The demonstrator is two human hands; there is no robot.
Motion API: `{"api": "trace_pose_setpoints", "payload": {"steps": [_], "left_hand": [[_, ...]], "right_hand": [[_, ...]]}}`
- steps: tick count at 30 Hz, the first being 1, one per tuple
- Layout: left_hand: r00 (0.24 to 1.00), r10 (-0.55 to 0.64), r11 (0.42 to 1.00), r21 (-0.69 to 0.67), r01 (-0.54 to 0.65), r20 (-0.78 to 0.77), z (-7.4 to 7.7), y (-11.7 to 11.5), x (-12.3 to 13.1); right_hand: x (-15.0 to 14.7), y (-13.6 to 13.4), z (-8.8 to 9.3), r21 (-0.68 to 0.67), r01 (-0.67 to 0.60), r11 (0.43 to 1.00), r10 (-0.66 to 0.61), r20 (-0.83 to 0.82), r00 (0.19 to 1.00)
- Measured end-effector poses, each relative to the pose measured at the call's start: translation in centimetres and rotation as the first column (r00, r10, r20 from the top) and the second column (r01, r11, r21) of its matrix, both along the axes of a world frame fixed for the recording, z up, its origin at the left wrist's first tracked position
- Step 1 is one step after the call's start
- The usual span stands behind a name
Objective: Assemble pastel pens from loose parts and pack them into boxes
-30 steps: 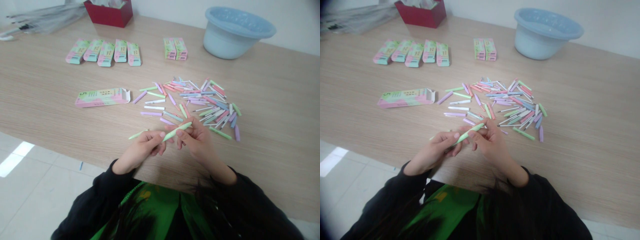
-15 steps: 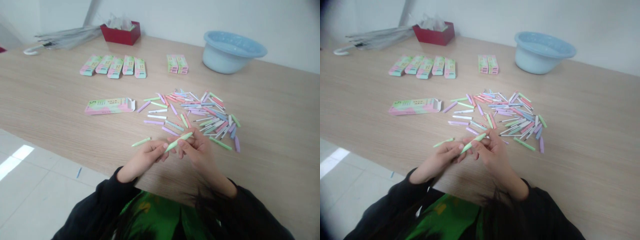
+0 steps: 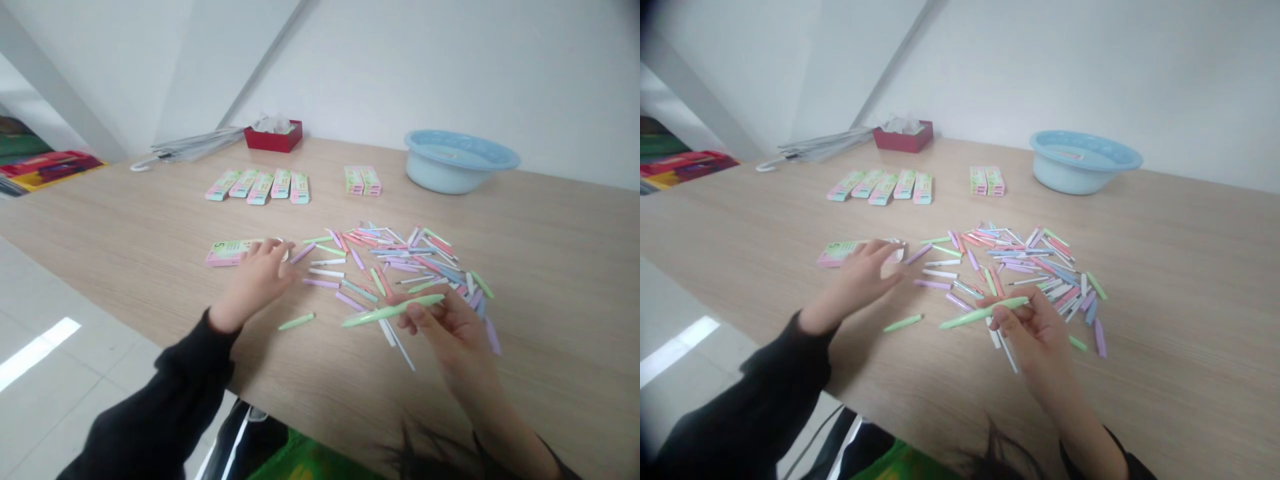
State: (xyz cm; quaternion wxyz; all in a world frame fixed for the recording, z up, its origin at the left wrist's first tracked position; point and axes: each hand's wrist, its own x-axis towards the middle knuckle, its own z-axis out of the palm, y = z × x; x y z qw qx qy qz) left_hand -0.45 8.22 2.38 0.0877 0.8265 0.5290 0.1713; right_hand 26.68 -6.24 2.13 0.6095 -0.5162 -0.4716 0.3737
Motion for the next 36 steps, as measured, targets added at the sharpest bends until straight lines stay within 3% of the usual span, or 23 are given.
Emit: {"api": "trace_pose_setpoints", "payload": {"steps": [4,8,11,14,17,20,23,29,36], "left_hand": [[0.968,0.076,0.996,-0.036,-0.087,-0.240,-0.9,6.5,-5.3],[0.961,0.055,0.991,-0.103,-0.086,-0.270,-2.4,8.5,-8.1],[0.973,-0.013,0.998,-0.068,-0.003,-0.229,-2.1,7.1,-7.8],[0.984,-0.171,0.985,0.030,0.173,-0.050,-1.1,4.6,-6.4],[0.919,-0.360,0.930,0.146,0.338,0.163,-0.2,2.3,-4.5],[0.844,-0.465,0.885,0.179,0.431,0.267,0.2,0.9,-2.9],[0.799,-0.505,0.863,0.181,0.472,0.327,0.2,0.3,-2.0],[0.773,-0.523,0.852,0.184,0.490,0.360,-0.1,-0.1,-1.9],[0.749,-0.512,0.856,0.170,0.489,0.422,-0.3,-0.2,-2.1]], "right_hand": [[1.0,-0.8,0.4,-0.007,0.042,0.999,-0.041,0.080,0.996],[1.4,-0.3,1.2,0.060,0.029,0.998,-0.038,0.165,0.985],[1.0,1.1,3.3,0.145,0.017,0.989,-0.042,0.175,0.984],[-0.2,2.3,6.0,0.279,0.023,0.960,-0.074,0.173,0.982],[-2.0,3.0,7.8,0.381,-0.015,0.925,-0.071,0.213,0.975],[-3.3,3.3,8.2,0.382,-0.122,0.916,0.002,0.302,0.953],[-3.7,3.5,8.0,0.363,-0.157,0.918,0.011,0.372,0.928],[-3.1,3.5,7.8,0.364,-0.077,0.928,-0.094,0.430,0.898],[-2.4,3.1,8.9,0.324,-0.062,0.944,-0.125,0.526,0.841]]}}
